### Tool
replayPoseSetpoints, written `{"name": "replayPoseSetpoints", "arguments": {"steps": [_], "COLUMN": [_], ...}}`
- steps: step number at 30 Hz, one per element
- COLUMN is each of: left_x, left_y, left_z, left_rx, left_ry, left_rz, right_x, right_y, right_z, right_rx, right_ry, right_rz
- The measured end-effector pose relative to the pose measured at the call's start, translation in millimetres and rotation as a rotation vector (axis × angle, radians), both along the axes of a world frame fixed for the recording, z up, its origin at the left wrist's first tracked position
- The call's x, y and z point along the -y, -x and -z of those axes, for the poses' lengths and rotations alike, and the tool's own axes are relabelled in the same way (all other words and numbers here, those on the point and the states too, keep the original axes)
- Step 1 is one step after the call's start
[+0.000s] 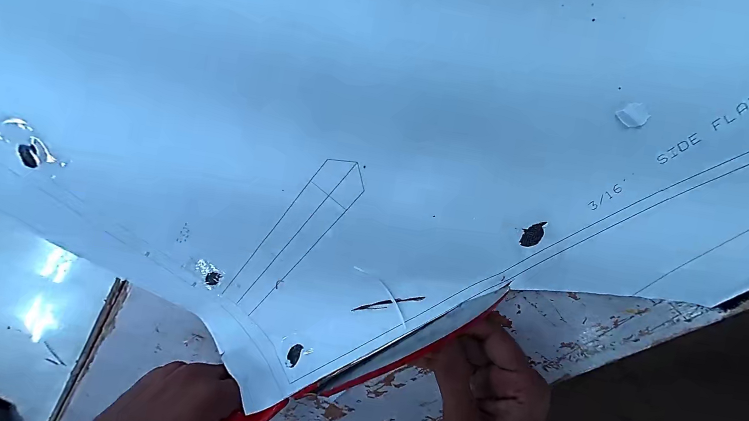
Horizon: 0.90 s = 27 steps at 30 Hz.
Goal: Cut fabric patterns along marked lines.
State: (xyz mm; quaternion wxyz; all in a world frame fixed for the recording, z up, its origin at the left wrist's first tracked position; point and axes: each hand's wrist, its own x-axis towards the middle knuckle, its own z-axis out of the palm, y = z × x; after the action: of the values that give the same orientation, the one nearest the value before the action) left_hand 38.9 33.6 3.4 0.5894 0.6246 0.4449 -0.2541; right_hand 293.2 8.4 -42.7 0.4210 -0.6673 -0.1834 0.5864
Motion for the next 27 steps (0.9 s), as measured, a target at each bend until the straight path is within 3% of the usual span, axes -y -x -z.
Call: {"name": "replayPoseSetpoints", "arguments": {"steps": [5,27], "left_x": [-2,-16], "left_y": [-1,-8], "left_z": [-1,-2], "left_rx": [-0.002,-0.003], "left_ry": [0.013,0.012], "left_rz": [0.003,0.036], "right_x": [-10,-13], "right_y": [-14,-13], "right_z": [2,1], "right_rx": [0.091,0.042], "right_ry": [-0.05,-0.029], "right_rz": [-0.023,0.037]}}
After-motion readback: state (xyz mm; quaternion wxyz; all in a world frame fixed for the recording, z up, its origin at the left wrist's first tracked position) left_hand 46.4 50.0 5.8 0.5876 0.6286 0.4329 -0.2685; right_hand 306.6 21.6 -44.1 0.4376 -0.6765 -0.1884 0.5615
